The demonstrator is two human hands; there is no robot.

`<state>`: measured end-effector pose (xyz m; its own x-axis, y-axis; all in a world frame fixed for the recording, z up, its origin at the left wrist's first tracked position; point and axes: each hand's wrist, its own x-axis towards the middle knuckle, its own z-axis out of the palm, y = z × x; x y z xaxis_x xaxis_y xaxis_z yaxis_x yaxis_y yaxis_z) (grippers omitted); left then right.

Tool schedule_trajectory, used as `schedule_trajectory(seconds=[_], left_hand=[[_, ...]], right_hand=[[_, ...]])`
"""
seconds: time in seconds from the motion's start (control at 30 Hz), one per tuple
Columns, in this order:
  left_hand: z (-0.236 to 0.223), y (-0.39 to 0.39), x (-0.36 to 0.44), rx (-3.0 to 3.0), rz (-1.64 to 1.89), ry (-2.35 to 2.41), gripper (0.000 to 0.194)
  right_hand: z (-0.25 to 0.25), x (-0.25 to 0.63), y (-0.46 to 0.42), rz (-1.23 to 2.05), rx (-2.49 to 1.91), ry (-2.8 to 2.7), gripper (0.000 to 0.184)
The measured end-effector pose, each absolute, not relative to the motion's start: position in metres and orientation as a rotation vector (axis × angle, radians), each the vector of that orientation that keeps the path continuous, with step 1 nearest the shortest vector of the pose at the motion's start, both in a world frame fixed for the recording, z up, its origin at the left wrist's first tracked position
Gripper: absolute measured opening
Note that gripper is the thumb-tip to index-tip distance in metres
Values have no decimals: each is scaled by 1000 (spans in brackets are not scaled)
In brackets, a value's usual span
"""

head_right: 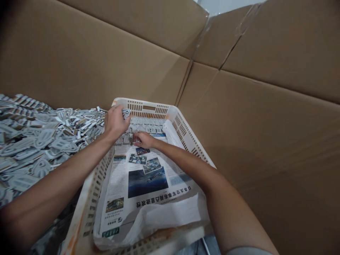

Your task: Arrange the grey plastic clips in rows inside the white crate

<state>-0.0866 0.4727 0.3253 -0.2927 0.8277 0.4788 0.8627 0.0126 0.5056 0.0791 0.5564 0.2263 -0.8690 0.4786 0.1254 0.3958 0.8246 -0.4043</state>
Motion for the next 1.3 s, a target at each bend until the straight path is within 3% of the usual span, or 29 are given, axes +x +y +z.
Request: schedule_trajectory(seconds=[1.17, 1.3], left_hand=[[323, 476, -90, -1851, -1096, -2188, 23], [323, 477, -90, -1830, -1054, -2204, 25]], right_hand=[[236, 83, 553, 582, -692, -2802, 12], [239, 84, 557, 715, -713, -2776, 16]])
